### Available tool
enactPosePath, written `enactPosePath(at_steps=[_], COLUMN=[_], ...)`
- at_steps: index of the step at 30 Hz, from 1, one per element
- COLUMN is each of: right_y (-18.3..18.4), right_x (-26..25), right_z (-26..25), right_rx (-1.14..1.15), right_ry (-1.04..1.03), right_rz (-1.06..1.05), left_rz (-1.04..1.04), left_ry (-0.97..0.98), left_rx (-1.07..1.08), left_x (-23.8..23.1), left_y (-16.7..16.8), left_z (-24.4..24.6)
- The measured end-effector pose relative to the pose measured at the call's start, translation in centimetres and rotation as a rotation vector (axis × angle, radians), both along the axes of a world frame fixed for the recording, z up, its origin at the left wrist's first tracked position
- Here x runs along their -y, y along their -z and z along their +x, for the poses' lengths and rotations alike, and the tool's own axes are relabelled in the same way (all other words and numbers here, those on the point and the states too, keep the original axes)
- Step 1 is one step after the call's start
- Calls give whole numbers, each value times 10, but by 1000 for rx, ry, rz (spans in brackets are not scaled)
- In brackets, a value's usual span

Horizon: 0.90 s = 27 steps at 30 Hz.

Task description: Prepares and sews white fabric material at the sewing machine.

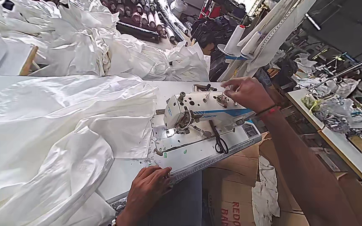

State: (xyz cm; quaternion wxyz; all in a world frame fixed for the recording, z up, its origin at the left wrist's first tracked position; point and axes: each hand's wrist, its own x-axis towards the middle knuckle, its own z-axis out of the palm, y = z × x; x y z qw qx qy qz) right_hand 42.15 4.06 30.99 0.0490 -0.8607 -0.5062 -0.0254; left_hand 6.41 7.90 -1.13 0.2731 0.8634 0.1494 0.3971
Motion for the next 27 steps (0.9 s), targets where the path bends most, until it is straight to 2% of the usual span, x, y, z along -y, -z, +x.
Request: enactPosePath(at_steps=[2, 5, 7, 9, 10, 12, 15, 18, 19, 23, 27], right_y=[9, 15, 25, 48, 66, 111, 176, 206, 207, 201, 201], right_x=[-2, 8, 27, 43, 51, 66, 74, 77, 78, 82, 77], right_z=[10, -3, -22, -50, -73, -131, -217, -258, -263, -260, -258], right_rx=[201, 340, 298, 211, 102, -371, -1085, -1443, -1452, -1245, -1068], right_ry=[24, 103, 101, 75, 48, -86, -206, -114, -67, -31, 9], right_rz=[-69, -51, 118, 386, 523, 675, 556, 584, 621, 741, 831], left_rz=[-102, -282, -380, -424, -444, -523, -688, -947, -1061, -1533, -1811], left_ry=[-12, 14, 40, 29, 25, 42, 100, 155, 179, 264, 412], left_rx=[10, 40, 89, 121, 135, 193, 321, 427, 460, 619, 760], left_x=[-2, -5, -2, -3, -3, -3, -7, -6, -4, 1, 5], left_y=[0, -10, -26, -45, -54, -67, -76, -78, -78, -80, -79], left_z=[-1, -5, -11, -19, -25, -34, -36, -34, -33, -30, -28])
